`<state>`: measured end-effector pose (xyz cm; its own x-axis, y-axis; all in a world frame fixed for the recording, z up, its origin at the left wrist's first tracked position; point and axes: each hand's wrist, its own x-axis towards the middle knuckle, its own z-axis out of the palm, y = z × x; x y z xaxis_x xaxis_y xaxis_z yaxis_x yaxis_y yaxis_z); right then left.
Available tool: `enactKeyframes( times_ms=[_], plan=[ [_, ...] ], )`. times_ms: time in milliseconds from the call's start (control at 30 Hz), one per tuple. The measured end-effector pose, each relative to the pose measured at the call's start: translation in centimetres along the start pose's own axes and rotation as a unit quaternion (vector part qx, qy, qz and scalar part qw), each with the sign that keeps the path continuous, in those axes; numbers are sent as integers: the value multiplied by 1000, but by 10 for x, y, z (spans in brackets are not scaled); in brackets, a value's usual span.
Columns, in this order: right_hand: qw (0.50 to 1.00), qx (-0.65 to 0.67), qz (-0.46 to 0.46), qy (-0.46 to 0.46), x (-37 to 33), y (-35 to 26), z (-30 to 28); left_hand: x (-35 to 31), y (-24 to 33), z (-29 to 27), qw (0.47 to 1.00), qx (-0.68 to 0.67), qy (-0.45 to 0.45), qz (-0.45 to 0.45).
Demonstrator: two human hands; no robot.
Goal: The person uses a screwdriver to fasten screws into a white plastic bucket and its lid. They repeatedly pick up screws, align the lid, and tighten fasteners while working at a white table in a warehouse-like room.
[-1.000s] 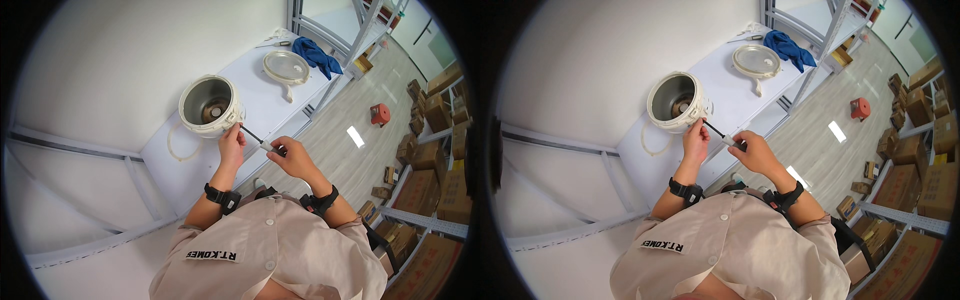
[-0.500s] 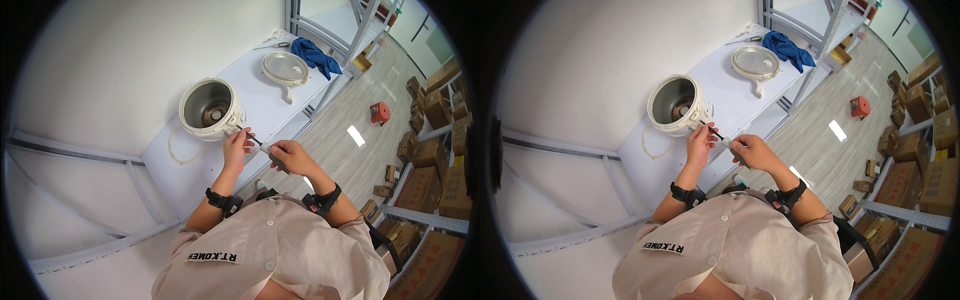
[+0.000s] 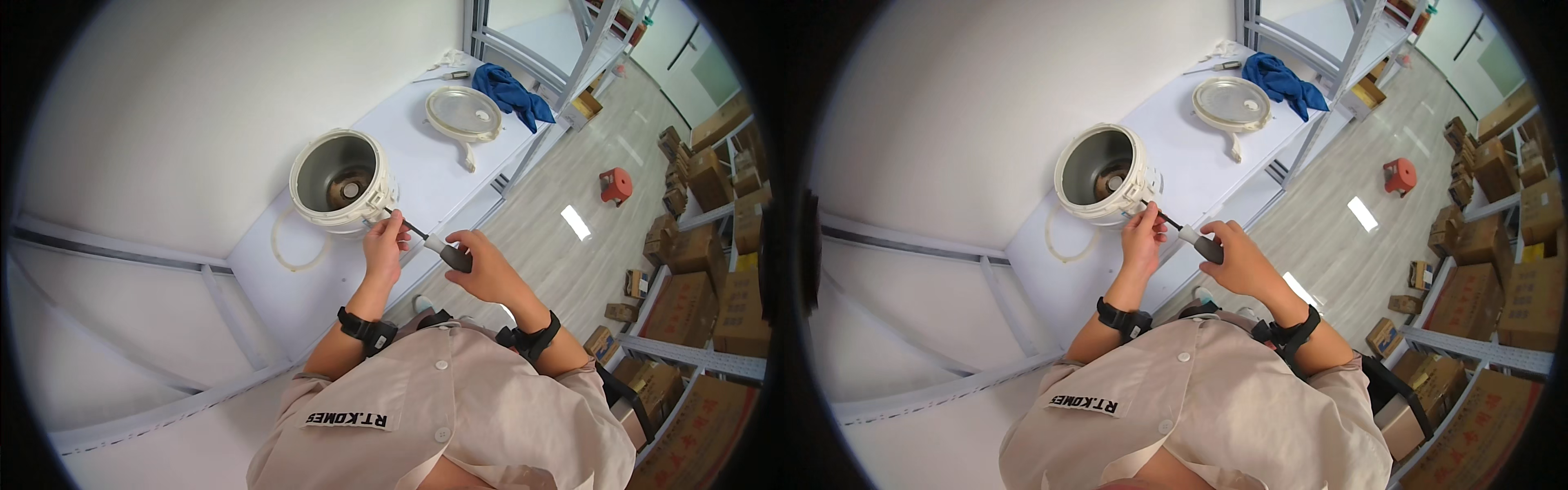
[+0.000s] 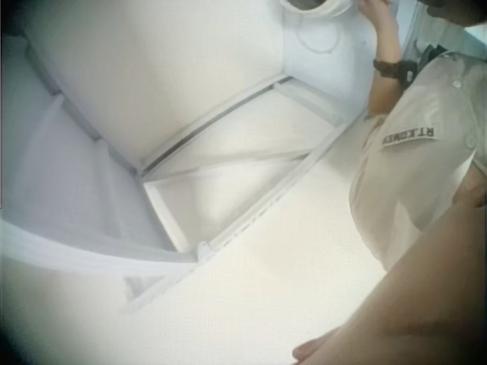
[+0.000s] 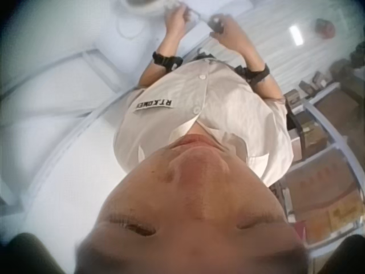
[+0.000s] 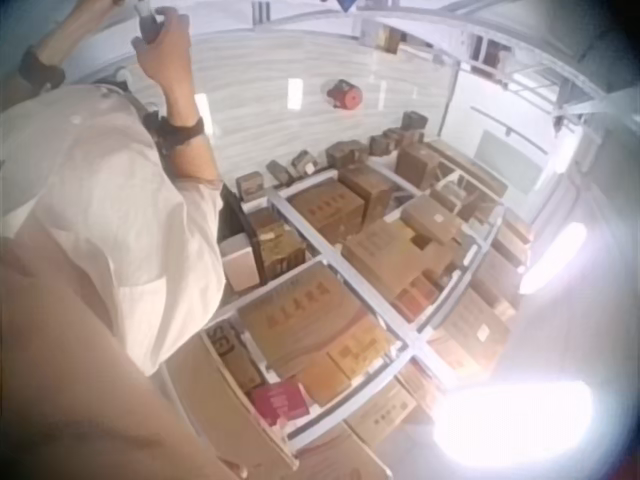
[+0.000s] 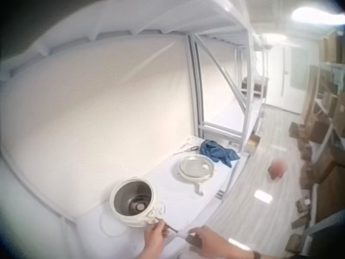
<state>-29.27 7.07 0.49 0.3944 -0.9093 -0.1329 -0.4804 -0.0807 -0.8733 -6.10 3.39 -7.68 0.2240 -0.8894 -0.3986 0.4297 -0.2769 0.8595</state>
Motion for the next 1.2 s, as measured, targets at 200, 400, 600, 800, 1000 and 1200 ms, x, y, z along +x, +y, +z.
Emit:
enactKeyframes(
  times_ms=[200, 400, 600, 800, 1000, 1200],
  plan=[
    [984, 163, 77, 5, 1, -3, -5, -9, 13, 5, 996, 54, -61, 48],
    [964, 233, 126, -27, 6, 1, -2, -14, 15, 3, 996, -5, -89, 13],
    [997, 58, -18, 39, -1, 16, 4, -6, 4, -1, 998, 24, -56, 28],
    [972, 223, 70, 8, -1, 18, 5, -8, 6, 1, 998, 29, -46, 18],
    [948, 273, 153, -57, 3, 3, -7, -20, 11, 3, 996, 17, -81, 26],
    [995, 46, -60, 59, -4, 25, 14, -10, 3, 3, 997, 25, -63, 35]
  ],
)
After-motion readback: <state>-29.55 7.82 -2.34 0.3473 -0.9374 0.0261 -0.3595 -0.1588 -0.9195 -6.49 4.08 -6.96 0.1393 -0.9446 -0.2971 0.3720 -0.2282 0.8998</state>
